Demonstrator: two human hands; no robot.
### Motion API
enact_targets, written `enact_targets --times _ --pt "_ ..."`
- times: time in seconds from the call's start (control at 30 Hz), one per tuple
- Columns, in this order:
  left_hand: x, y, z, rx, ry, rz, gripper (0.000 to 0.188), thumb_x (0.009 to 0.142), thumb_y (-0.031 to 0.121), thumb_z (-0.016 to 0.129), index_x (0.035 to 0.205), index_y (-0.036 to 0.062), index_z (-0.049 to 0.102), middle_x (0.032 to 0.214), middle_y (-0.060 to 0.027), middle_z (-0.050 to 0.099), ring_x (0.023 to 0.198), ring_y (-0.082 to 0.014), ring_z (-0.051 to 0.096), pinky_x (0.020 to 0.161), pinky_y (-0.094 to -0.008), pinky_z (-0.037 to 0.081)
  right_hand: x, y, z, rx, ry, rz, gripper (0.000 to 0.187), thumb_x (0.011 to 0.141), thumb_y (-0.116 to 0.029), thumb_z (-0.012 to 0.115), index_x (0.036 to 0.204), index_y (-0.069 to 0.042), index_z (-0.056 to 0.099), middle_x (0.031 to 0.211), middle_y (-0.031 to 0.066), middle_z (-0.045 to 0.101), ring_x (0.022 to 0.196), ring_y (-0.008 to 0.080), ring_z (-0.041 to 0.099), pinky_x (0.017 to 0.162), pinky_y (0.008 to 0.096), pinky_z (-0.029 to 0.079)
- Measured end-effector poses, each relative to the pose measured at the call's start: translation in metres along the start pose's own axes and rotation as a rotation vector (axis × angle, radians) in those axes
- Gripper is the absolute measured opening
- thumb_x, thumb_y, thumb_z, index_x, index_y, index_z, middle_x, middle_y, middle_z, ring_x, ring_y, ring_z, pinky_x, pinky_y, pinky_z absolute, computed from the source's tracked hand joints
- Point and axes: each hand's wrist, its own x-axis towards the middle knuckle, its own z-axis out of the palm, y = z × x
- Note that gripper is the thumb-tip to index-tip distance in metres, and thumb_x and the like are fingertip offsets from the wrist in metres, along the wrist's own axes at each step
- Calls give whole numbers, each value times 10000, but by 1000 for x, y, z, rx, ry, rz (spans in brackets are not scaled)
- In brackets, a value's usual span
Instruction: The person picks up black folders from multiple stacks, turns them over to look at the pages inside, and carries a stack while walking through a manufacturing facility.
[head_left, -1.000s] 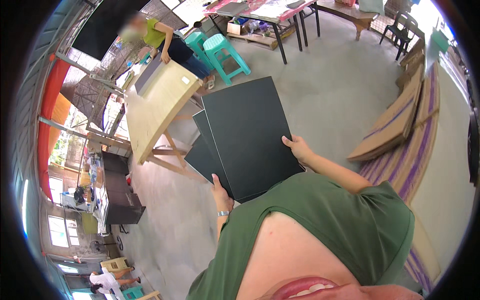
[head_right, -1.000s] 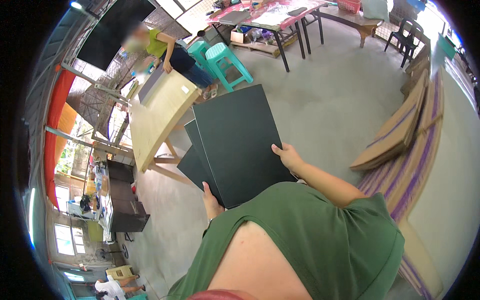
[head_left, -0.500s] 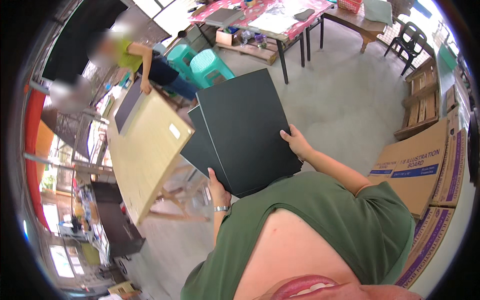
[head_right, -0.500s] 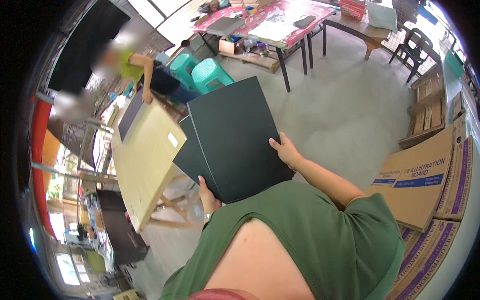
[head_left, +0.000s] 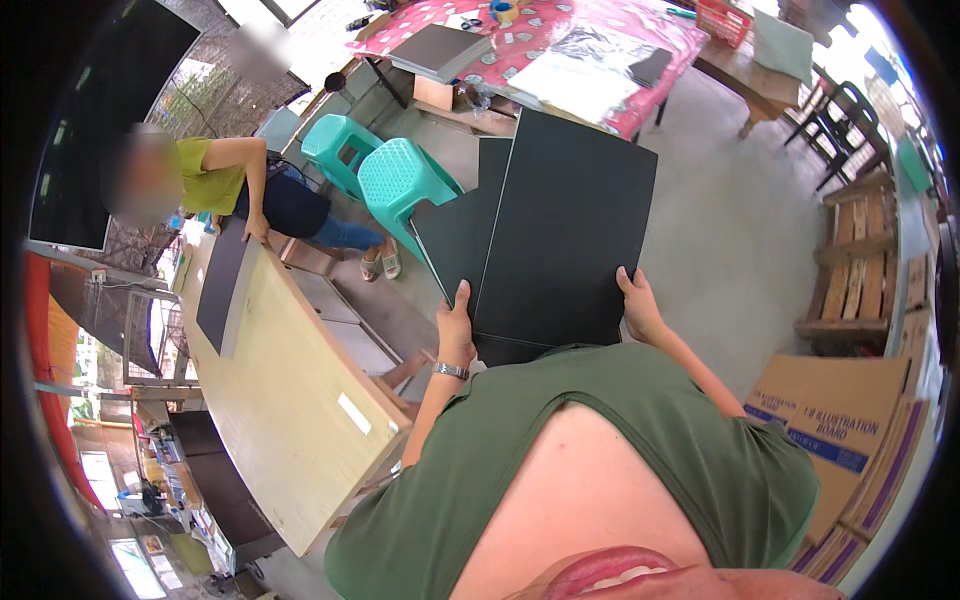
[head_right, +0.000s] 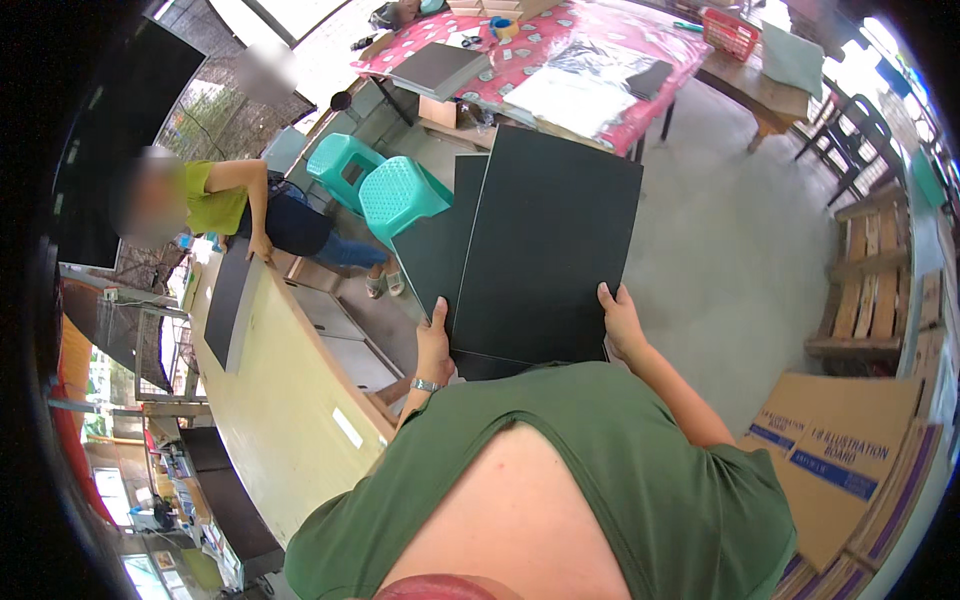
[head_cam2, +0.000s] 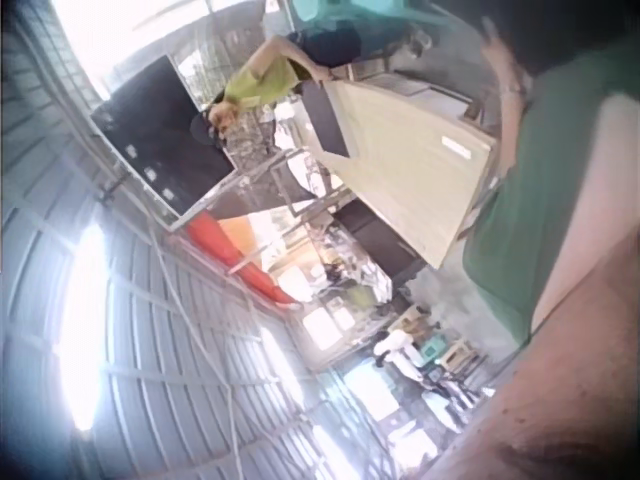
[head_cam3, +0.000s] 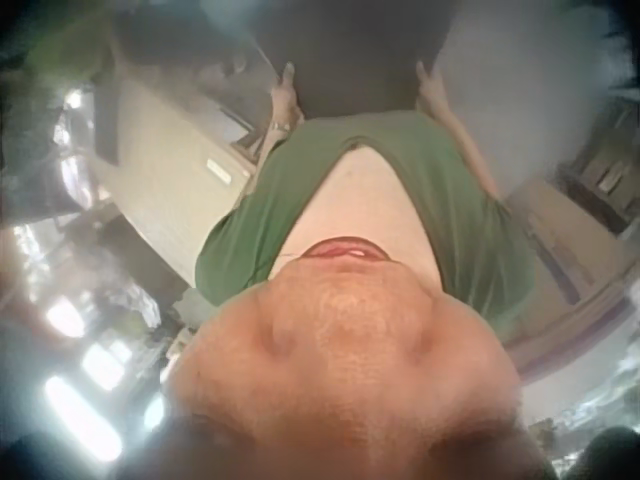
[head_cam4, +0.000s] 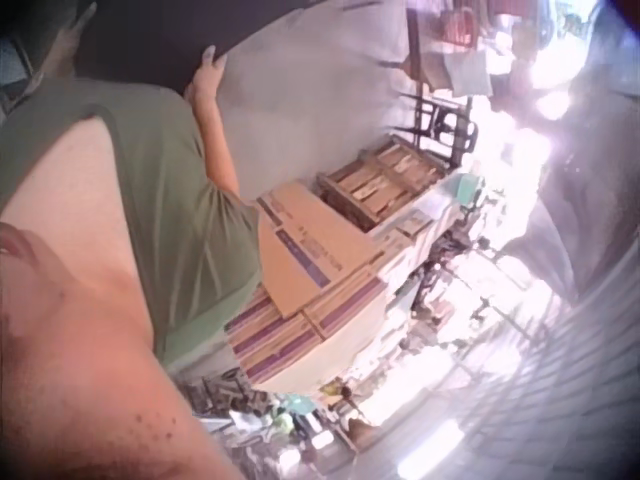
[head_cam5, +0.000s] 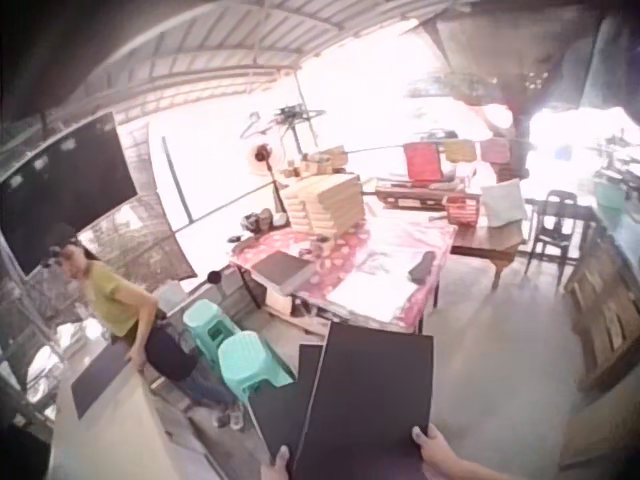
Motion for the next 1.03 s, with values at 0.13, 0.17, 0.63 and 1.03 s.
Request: enact_targets --times 0.13,0.17,0.63,1.03 --pt "77 30 21 -88 153 70 472 902 319 641 1160 -52 506 1063 -145 626 913 -219 635 785 -329 530 113 -47 57 -75 -167 40 403 993 -235 476 1295 30 437 1265 127 533 1149 218 511 997 346 398" --pt "95 38 23 -105 166 104 475 902 320 641 1168 -48 503 1068 -143 626 921 -220 633 790 -335 529 142 -52 71 -116 -208 57 409 990 -237 483 1294 33 438 1258 131 538 1144 217 514 990 343 403" --pt "362 153 -1 -220 575 318 432 904 273 639 1175 -45 528 1110 -122 620 955 -211 619 829 -332 521 501 -164 289 -718 -308 -519 274 912 -50 555 1173 -55 471 1154 157 580 1095 234 537 935 325 412" --pt "593 271 -15 -126 734 235 432 856 281 705 1094 -46 553 1053 -134 632 910 -215 631 795 -337 543 799 -251 446 -638 -269 -527 523 846 35 566 1339 -131 515 1086 58 606 933 126 588 809 235 472"
